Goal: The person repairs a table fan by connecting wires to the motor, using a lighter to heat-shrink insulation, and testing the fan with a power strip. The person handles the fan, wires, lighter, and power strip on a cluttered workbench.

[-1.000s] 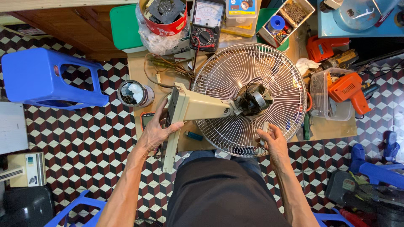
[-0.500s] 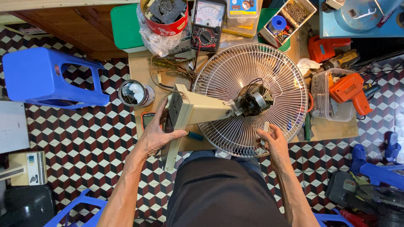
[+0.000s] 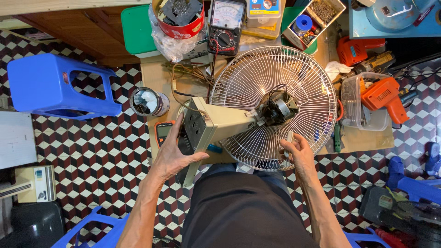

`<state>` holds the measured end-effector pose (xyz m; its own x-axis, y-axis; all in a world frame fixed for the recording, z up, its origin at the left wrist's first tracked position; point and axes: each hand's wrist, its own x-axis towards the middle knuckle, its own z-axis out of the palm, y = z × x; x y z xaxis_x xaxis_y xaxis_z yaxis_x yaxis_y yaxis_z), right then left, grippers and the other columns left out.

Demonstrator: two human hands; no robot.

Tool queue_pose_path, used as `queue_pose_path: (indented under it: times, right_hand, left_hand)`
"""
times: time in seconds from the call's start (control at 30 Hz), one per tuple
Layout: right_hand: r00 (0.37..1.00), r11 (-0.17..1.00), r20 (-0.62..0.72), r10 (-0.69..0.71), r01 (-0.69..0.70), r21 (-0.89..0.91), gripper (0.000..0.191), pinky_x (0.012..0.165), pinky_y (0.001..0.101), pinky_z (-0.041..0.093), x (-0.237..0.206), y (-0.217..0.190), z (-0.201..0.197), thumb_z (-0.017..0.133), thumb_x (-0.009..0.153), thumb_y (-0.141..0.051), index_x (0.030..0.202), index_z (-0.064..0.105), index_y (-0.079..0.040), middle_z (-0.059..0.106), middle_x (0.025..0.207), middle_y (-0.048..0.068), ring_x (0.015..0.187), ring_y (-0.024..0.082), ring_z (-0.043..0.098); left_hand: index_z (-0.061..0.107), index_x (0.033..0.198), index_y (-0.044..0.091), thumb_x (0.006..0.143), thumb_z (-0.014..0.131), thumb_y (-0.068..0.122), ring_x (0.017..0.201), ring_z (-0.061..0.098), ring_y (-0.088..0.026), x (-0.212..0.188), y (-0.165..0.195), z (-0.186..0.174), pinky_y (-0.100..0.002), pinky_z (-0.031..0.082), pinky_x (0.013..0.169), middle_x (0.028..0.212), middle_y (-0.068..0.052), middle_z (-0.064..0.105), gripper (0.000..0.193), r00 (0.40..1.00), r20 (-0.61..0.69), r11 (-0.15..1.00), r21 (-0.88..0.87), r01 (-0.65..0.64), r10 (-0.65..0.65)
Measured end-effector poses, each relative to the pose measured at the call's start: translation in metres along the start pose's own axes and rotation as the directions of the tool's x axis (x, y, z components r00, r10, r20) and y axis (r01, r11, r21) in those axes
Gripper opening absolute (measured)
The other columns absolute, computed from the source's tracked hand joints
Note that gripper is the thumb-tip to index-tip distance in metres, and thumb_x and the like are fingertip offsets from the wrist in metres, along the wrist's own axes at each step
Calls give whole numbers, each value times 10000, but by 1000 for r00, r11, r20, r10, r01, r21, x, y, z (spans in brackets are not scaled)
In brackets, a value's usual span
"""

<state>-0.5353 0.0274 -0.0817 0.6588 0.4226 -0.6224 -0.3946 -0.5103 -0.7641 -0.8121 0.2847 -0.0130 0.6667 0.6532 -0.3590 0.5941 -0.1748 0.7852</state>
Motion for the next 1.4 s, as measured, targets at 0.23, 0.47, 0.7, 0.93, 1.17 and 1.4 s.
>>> queue_pose_path:
  times: [0.23,0.47,0.7,0.93,1.17,1.4]
  right_hand:
    - [1000,997,18,-1,0,72,747,661,268,530,-4,-2,-2,745,827,-275,1435,450,42,668,918,86,756,144,674]
    - [1000,986,25,-9,5,168,713,606,246,449,-6,9,-8,754,845,-238,1434,459,34,678,919,93,744,121,641]
    - [998,981,35,54,-60,184,703,658,253,444,4,14,-3,744,839,-242,1449,495,4,666,980,76,798,118,625]
    - [996,993,-4,85,-84,84,806,822,352,467,1,-2,13,763,822,-320,1503,469,-6,655,1146,170,964,209,628]
    - [961,788,-141,-237,105,-607,862,978,465,523,13,-33,4,734,820,-334,1550,389,-31,611,1307,254,1119,352,641]
    - [801,419,21,-598,335,-844,793,990,491,470,40,-45,-6,746,805,-296,1486,458,-8,619,1235,217,1167,365,577]
  left_hand:
    - [131,1608,63,555,931,516,1476,354,-344,1,-1,-1,-456,318,1198,1591,-255,329,1397,1000,16,999,40,8,-9]
    - [227,1599,46,683,766,651,1434,415,-348,14,-5,-1,-453,354,1155,1579,-255,362,1223,1000,-14,999,-49,-9,8]
    - [419,1527,101,848,589,644,1327,530,-305,33,-12,-2,-410,417,1084,1514,-152,463,886,988,-71,928,-359,102,-136]
    - [642,1269,5,917,542,697,1188,587,-272,60,-23,-2,-340,430,1039,1232,-167,669,782,973,-170,877,-477,59,-157]
    - [548,1302,18,981,470,670,1174,569,-173,74,-5,-2,-308,394,1030,1242,-72,623,731,962,-254,884,-467,-32,-99]
    - [644,1191,4,960,437,661,963,642,-220,76,15,-4,-334,476,911,1042,-132,710,726,961,-260,871,-489,-42,-99]
